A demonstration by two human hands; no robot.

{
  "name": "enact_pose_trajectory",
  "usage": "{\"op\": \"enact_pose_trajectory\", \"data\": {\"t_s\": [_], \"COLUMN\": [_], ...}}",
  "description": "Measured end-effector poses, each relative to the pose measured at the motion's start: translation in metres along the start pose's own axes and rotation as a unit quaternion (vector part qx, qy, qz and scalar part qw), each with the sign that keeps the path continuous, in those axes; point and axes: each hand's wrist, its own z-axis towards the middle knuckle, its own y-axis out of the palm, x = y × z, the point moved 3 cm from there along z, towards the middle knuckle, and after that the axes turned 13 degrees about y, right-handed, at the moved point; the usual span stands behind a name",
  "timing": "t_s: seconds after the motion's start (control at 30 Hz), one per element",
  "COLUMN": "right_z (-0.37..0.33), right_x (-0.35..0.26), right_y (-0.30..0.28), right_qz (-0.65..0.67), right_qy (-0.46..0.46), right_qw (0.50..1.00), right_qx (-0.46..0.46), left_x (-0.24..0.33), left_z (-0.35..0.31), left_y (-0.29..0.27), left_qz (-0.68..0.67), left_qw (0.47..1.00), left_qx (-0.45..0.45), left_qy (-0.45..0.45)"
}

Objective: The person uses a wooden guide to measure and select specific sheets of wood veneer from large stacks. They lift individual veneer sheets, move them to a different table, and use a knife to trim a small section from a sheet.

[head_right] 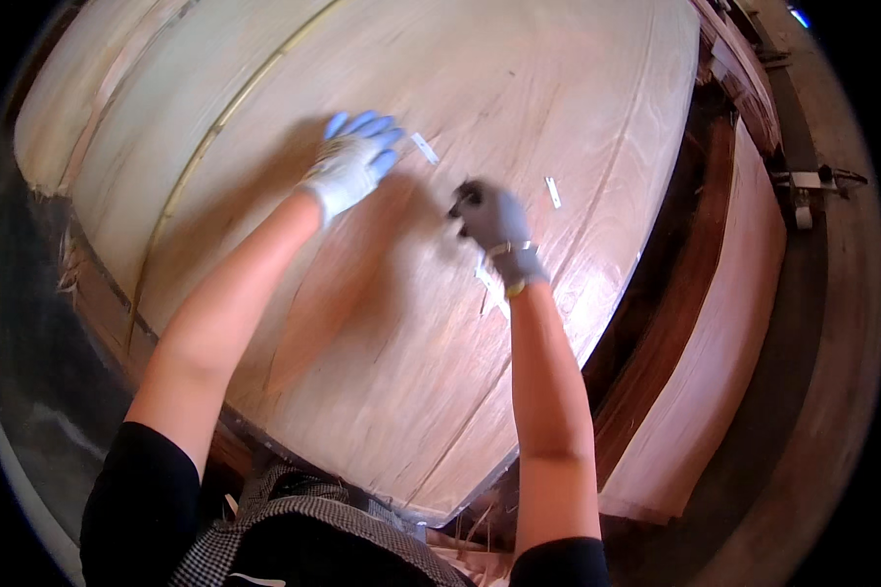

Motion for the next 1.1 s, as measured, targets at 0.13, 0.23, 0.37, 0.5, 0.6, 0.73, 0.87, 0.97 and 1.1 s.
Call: {"op": "enact_pose_trajectory", "data": {"t_s": [0.13, 0.23, 0.37, 0.5, 0.6, 0.73, 0.87, 0.97, 1.1], "right_z": [-0.064, -0.055, -0.063, -0.086, -0.104, -0.116, -0.163, -0.229, -0.265], "right_x": [-0.006, 0.0, 0.004, 0.015, 0.036, 0.06, 0.036, 0.043, 0.044], "right_y": [0.09, 0.129, 0.133, 0.092, 0.112, 0.094, 0.112, 0.186, 0.253], "right_qz": [-0.015, -0.001, -0.181, -0.076, -0.031, -0.239, -0.07, 0.037, 0.085], "right_qy": [0.068, 0.108, -0.126, 0.089, 0.113, -0.033, 0.071, 0.142, 0.193], "right_qw": [0.98, 0.985, 0.975, 0.992, 0.993, 0.963, 0.992, 0.973, 0.972], "right_qx": [-0.188, -0.137, -0.011, -0.052, -0.021, 0.122, 0.078, -0.177, -0.099], "left_x": [-0.009, 0.042, 0.059, 0.066, 0.115, 0.118, 0.082, 0.048, 0.094], "left_z": [-0.119, -0.151, -0.176, -0.168, -0.17, -0.167, -0.178, -0.268, -0.356], "left_y": [-0.028, -0.038, -0.024, -0.033, -0.015, 0.003, -0.063, -0.085, -0.103], "left_qz": [0.046, 0.037, -0.028, -0.048, -0.1, 0.084, -0.03, -0.011, 0.01], "left_qw": [0.984, 0.992, 0.999, 0.997, 0.991, 0.99, 0.997, 0.994, 0.993], "left_qx": [0.08, 0.064, -0.043, -0.031, -0.029, -0.049, -0.074, 0.011, 0.021], "left_qy": [-0.155, -0.102, -0.002, -0.049, 0.083, 0.098, -0.004, -0.106, -0.113]}}
